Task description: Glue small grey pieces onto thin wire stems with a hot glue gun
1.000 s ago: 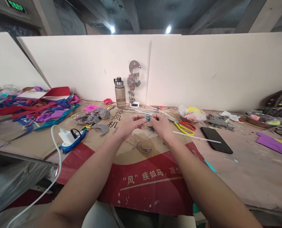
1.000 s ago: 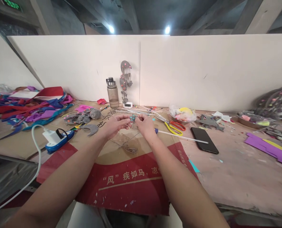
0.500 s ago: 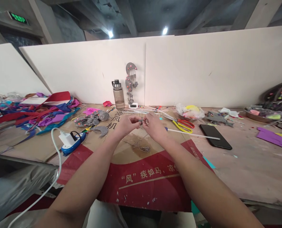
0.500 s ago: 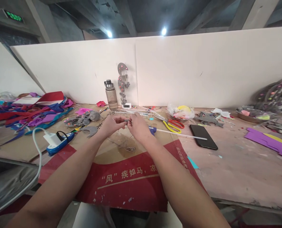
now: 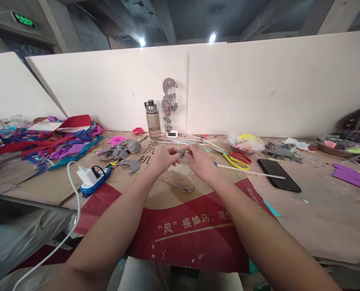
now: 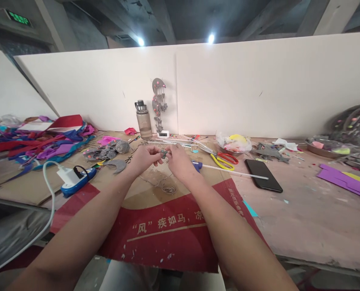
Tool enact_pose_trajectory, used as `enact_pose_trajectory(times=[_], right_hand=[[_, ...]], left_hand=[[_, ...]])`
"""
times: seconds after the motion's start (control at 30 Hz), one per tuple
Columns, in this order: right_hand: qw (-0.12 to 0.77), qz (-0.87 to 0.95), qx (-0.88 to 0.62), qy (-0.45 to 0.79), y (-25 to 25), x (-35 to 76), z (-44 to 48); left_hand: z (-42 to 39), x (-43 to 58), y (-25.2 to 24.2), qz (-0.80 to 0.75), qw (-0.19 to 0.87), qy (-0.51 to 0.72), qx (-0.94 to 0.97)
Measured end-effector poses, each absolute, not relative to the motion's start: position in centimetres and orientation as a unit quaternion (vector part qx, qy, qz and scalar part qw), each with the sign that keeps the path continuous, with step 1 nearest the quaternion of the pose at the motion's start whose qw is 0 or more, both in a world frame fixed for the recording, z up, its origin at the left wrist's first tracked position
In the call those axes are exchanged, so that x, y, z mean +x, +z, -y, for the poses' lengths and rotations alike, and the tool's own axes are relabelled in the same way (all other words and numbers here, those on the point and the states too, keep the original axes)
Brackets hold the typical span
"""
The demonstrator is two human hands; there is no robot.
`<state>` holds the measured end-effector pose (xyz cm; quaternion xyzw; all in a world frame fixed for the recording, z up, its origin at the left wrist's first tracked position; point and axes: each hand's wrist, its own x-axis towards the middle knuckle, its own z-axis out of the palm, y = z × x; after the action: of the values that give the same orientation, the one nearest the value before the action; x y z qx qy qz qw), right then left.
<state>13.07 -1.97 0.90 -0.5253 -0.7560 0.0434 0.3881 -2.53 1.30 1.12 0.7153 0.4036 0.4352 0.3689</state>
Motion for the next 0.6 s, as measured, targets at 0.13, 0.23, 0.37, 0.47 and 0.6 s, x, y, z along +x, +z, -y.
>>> enact_pose_trajectory(times=[0.13, 0.23, 0.37, 0.47, 0.6], right_hand=[[0.402, 0.743, -0.533, 0.053, 0.97, 12.96, 2.04], [0.418, 0.732, -0.534, 0.057, 1.02, 12.91, 2.01], [0.428, 0.712, -0.552, 0.073, 1.24, 12.97, 2.0], [0.433, 0.7, -0.562, 0.079, 1.38, 13.05, 1.97], [0.434, 0.705, -0.556, 0.073, 1.44, 13.13, 1.95]], left_hand=[[-1.01, -2.32, 1.49, -0.395, 0.411, 0.449, 0.688], [-1.04, -2.18, 1.35, -0.386, 0.431, 0.447, 0.683], [-1.22, -2.09, 1.02, -0.362, 0.472, 0.447, 0.668], [-1.35, -2.2, 0.92, -0.339, 0.517, 0.436, 0.654], [-1.55, -2.36, 0.83, -0.321, 0.538, 0.426, 0.652]])
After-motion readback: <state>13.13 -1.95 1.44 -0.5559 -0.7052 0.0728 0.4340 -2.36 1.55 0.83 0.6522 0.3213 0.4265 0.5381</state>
